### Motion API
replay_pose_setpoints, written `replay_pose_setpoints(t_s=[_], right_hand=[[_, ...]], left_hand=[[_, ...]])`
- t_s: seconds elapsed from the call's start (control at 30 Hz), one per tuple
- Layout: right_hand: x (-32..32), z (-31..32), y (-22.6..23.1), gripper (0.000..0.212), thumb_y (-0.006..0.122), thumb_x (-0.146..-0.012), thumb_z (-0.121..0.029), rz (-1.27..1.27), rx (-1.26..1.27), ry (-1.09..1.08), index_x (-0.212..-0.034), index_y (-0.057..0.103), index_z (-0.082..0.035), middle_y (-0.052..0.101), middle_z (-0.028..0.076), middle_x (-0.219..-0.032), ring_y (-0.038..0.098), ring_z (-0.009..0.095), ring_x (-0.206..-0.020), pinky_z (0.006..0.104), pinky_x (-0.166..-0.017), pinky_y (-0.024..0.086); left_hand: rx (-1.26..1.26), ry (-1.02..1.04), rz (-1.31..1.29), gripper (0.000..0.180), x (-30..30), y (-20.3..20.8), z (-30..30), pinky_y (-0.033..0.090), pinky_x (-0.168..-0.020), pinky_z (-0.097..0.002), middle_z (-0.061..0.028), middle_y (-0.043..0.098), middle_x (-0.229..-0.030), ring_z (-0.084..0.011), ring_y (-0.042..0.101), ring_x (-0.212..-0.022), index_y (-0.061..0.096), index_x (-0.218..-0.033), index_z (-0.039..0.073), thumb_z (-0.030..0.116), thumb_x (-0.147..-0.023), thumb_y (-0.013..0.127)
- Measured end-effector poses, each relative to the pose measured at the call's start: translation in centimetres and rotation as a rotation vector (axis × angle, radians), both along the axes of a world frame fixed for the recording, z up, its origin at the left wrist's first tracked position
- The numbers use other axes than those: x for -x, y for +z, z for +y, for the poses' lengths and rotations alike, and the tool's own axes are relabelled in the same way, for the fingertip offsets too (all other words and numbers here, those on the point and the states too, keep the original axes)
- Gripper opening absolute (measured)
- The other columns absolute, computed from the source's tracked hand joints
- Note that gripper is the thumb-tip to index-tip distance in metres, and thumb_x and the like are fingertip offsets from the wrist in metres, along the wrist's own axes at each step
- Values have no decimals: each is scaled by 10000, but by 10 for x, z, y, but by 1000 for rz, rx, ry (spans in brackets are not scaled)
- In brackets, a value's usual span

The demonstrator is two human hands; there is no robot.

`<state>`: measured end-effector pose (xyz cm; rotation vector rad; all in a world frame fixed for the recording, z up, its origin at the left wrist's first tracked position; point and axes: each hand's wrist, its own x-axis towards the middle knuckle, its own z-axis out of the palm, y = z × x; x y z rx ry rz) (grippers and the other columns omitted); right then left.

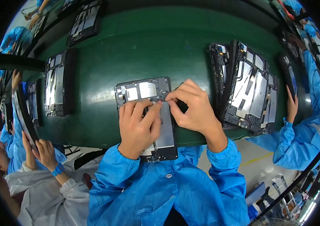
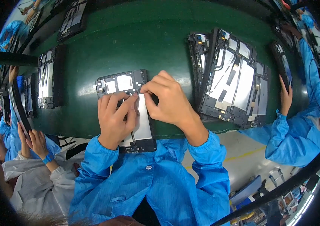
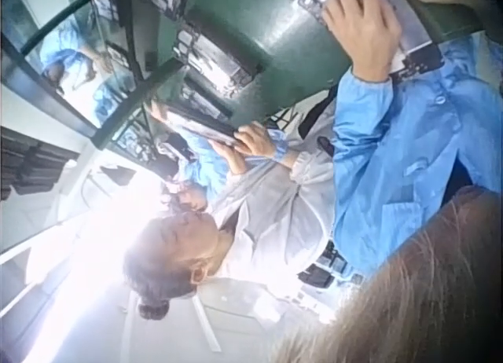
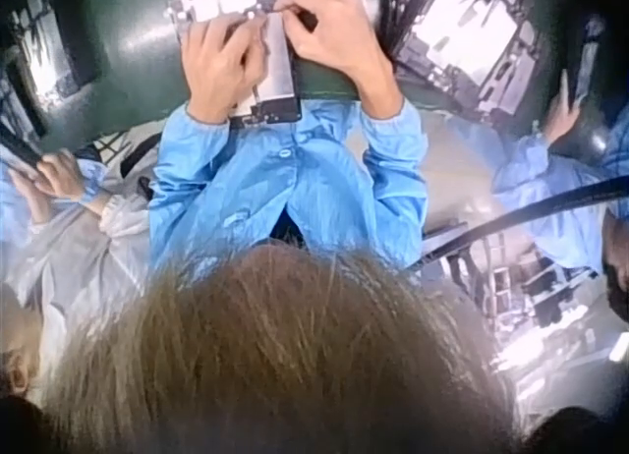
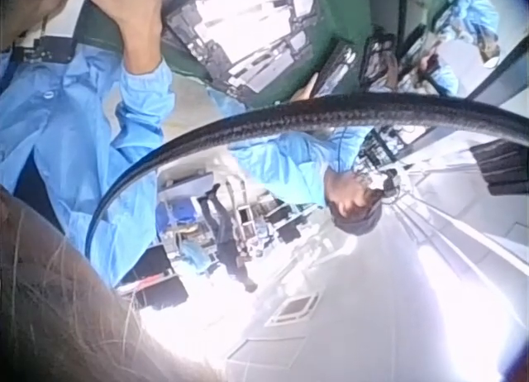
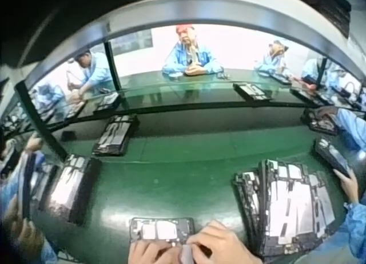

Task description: The person assembles internal components and flex cables into tablet housings by hand, using a hand tool to secure the battery and component board.

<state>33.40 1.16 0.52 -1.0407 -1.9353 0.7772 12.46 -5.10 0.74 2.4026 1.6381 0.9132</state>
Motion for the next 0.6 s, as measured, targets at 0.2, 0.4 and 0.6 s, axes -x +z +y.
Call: replay_pose_setpoints(t_s=[0.2,0.4,0.6], right_hand=[[-1,1,-4,130,760,-807,55,17,-12,2,-915,786,-11,728,131,-870,659,348,-858,437,-730,551],[0,0,-2,117,759,-810,56,20,-4,-1,-905,783,-8,726,133,-876,656,346,-860,433,-720,548],[0,0,-2,119,760,-813,56,10,2,-6,-908,786,-11,727,132,-880,658,344,-871,433,-727,554]], left_hand=[[-16,-1,-11,389,-2,-1,2,486,-883,-453,-62,721,-1100,-290,656,-998,846,-1173,99,31,-795,783],[-10,-8,14,369,-1,2,2,485,-879,-446,-67,727,-1115,-288,658,-995,840,-1161,82,35,-799,793],[-28,-17,70,352,-2,2,2,491,-893,-451,-76,725,-1144,-287,664,-1003,835,-1161,70,46,-812,803]])
